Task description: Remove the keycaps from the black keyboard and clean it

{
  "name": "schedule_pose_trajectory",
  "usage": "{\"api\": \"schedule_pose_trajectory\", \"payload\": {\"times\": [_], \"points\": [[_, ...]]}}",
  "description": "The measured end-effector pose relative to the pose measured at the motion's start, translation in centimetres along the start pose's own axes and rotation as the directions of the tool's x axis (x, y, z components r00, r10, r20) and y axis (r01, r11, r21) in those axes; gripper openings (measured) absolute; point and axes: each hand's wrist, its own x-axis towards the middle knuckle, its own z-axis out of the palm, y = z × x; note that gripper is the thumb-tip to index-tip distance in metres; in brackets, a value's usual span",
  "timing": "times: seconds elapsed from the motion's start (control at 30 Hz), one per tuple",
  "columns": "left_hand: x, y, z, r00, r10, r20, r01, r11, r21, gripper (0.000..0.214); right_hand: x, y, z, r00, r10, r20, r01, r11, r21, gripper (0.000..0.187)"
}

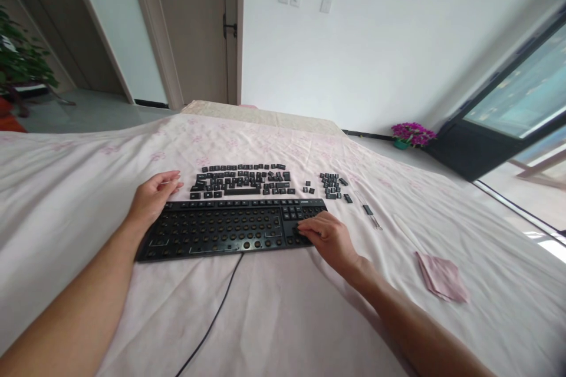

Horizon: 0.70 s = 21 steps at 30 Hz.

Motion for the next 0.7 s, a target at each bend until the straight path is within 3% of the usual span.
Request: {"api": "schedule_pose_trajectory", "payload": {"times": [0.7], "points": [[-0.45, 0.86, 0.19, 1.000, -0.001, -0.017, 0.002, 1.000, 0.010, 0.042, -0.21, -0.74, 0.21, 0.963, -0.220, 0.156, 0.251, 0.943, -0.218, 0.028]]}}
